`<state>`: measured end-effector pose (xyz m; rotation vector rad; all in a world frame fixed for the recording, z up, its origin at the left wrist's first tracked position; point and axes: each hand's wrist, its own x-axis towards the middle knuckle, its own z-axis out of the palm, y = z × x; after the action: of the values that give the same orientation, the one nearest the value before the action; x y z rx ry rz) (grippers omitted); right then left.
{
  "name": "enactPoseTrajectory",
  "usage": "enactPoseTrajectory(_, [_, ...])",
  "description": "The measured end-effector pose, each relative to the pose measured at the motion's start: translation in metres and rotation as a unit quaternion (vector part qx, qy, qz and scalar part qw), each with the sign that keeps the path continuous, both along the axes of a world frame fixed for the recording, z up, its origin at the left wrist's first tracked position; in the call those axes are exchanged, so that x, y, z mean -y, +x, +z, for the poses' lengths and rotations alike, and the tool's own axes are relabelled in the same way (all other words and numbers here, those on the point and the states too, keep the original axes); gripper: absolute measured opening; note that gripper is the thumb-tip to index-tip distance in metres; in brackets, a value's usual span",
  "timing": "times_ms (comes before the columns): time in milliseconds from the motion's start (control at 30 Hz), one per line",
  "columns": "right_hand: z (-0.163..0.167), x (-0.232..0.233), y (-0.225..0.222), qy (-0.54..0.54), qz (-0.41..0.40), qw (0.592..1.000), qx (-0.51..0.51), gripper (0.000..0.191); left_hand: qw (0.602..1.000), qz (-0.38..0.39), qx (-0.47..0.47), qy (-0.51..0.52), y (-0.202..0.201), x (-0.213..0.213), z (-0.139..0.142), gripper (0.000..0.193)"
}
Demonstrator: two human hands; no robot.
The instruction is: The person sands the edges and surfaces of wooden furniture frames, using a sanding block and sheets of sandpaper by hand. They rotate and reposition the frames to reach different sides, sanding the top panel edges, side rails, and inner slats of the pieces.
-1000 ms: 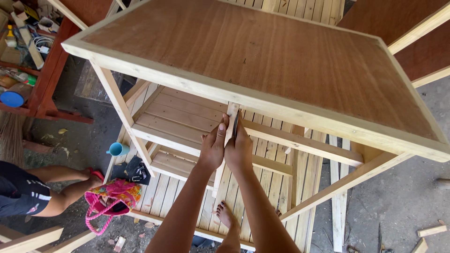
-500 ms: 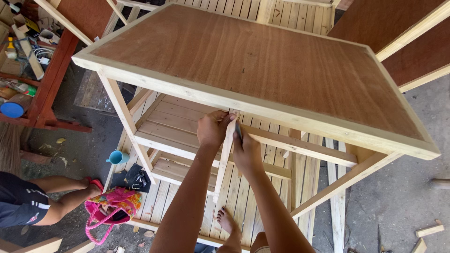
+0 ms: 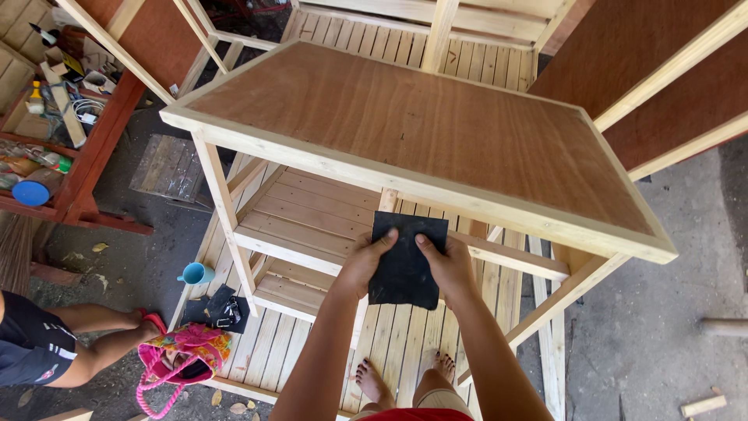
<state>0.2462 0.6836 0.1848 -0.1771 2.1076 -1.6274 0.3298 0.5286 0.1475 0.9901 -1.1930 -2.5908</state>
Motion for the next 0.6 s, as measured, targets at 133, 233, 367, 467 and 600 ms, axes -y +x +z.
enactPoseTrajectory(133, [0.030,-0.015,-0.020,0.120,0.028,0.917,-0.380,0.014,0.898,0.282,0.122,-0.315,0.019,0.001,0.020,0.039])
enactPoseTrajectory(233, [0.060,-0.017,-0.060,0.162,0.065,0.852,-0.493,0.020,0.804,0.403,0.127,-0.419,0.022,0.016,0.029,0.031])
enactPoseTrajectory(367, [0.077,0.011,-0.107,0.289,0.267,0.651,-0.650,0.079,0.913,0.356,0.127,-0.154,-0.042,0.018,0.009,0.054])
enactPoseTrajectory(467, [0.077,0.027,-0.122,0.340,0.389,0.697,-0.497,0.097,0.798,0.385,0.068,-0.458,-0.122,-0.017,-0.027,0.056])
enactPoseTrajectory(600, [0.075,0.038,-0.122,0.304,0.389,0.723,-0.483,0.082,0.764,0.354,0.132,-0.523,-0.158,-0.069,-0.067,0.071])
